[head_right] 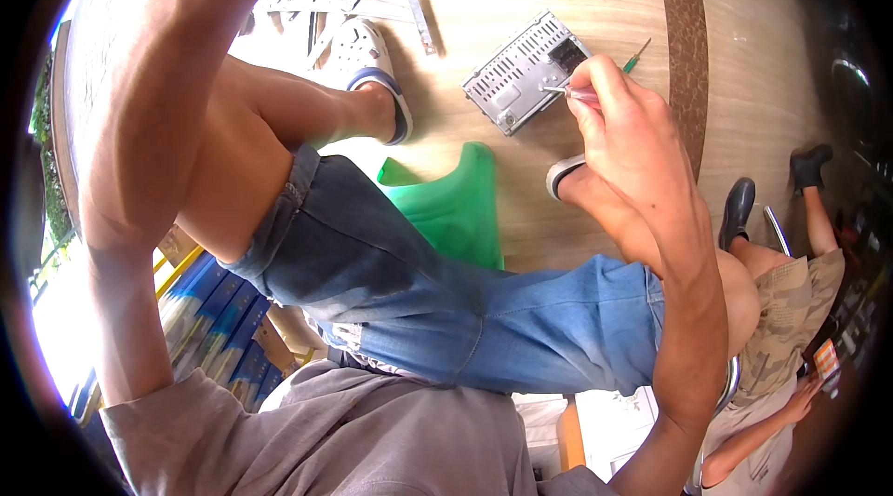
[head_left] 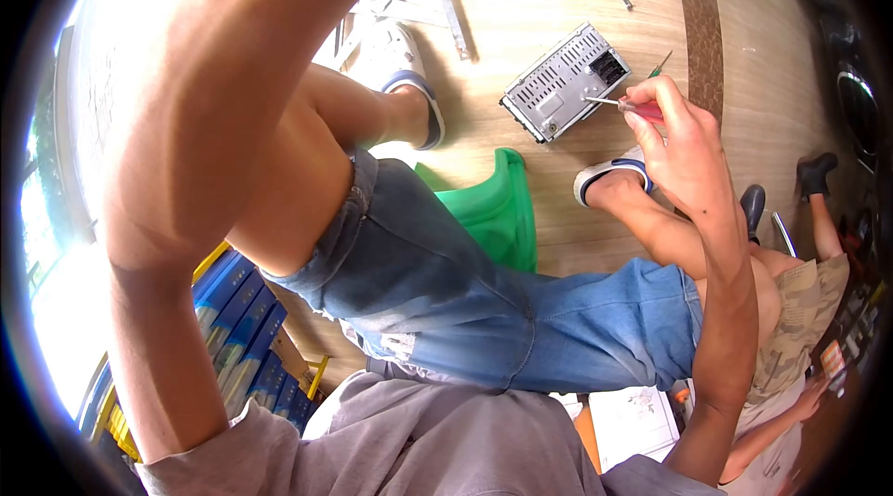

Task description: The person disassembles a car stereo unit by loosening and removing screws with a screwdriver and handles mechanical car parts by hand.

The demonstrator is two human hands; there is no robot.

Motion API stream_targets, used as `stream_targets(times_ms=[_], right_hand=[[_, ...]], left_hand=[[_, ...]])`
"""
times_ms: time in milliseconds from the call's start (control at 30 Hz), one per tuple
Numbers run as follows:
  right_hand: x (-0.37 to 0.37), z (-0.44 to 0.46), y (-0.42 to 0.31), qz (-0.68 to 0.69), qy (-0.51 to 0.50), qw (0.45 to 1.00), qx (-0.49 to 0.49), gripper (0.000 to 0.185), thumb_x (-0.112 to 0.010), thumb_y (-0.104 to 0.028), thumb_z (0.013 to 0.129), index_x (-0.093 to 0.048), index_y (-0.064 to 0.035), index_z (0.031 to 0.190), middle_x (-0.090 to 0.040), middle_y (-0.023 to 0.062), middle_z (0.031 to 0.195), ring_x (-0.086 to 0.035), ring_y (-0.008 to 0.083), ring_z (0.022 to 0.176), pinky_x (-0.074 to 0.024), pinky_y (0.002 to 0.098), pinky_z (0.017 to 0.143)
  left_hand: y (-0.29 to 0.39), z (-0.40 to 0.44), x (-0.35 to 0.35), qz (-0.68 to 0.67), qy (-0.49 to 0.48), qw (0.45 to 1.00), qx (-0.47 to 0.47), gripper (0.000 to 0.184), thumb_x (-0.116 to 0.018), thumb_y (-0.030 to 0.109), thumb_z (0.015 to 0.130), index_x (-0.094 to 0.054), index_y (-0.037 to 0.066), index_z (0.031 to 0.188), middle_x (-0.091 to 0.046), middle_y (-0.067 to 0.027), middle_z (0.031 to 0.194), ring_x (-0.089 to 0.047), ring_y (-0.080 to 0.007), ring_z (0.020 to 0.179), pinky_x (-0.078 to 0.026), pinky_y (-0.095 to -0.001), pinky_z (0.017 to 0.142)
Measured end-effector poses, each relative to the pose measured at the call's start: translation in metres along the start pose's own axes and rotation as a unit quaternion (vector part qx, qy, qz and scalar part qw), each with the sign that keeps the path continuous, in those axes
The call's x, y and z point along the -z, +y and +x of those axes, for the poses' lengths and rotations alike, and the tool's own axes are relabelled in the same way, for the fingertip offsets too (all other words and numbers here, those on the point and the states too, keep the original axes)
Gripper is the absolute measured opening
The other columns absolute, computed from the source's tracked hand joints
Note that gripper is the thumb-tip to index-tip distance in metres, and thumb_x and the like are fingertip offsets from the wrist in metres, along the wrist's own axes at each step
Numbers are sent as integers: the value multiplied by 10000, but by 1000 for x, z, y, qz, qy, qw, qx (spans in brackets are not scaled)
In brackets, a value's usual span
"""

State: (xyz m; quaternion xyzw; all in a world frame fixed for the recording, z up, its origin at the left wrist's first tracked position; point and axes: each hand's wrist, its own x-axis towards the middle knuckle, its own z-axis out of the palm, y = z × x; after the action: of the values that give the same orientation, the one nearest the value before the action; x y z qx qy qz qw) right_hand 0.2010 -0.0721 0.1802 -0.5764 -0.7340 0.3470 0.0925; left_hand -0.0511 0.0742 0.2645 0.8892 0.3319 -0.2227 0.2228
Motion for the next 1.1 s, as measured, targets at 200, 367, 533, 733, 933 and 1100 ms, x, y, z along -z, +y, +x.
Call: stream_targets(times_ms=[200,367,533,733,933,1100], right_hand=[[1,0,-1,3,-2,1000,5,183,-690,40,945,-583,-1,1088,-755,167,1062,-761,274,1019,-601,369,862],[0,1,-3,2,-2,1000,7,185,-692,36,944,-581,-3,1087,-758,167,1053,-763,271,1016,-603,368,863],[-1,1,-5,-3,-2,1000,11,189,-693,33,943,-583,-7,1091,-757,168,1055,-763,279,1015,-604,374,856],[0,-1,-10,-39,-5,999,4,194,-700,9,945,-585,-17,1099,-752,178,1044,-761,300,1005,-602,376,839],[-1,0,-13,-52,9,998,19,221,-739,-46,936,-592,-27,1100,-757,185,1007,-767,321,960,-608,387,793],[-6,3,-14,-115,19,993,37,260,-760,-181,941,-599,-22,1071,-758,190,926,-758,352,838,-594,430,687]], left_hand=[[4,-9,8,-21,-11,1000,2,374,-492,47,866,-686,-53,1169,-720,-226,1156,-684,-317,1109,-533,-438,996],[7,-6,9,-13,-36,999,27,328,-495,53,883,-697,-48,1121,-724,-221,1149,-689,-307,1097,-537,-441,992],[6,-6,9,-4,-35,999,26,328,-498,58,895,-701,-42,1133,-727,-216,1152,-691,-301,1094,-538,-445,991],[10,-9,11,-6,-43,998,40,344,-498,63,901,-697,-40,1162,-728,-208,1163,-691,-299,1104,-539,-438,990],[6,-6,8,-1,-30,999,30,347,-500,63,894,-699,-37,1160,-726,-210,1170,-690,-305,1106,-539,-439,988],[9,-9,9,0,-31,999,32,349,-495,59,891,-702,-39,1153,-720,-214,1186,-687,-306,1112,-536,-440,990]])
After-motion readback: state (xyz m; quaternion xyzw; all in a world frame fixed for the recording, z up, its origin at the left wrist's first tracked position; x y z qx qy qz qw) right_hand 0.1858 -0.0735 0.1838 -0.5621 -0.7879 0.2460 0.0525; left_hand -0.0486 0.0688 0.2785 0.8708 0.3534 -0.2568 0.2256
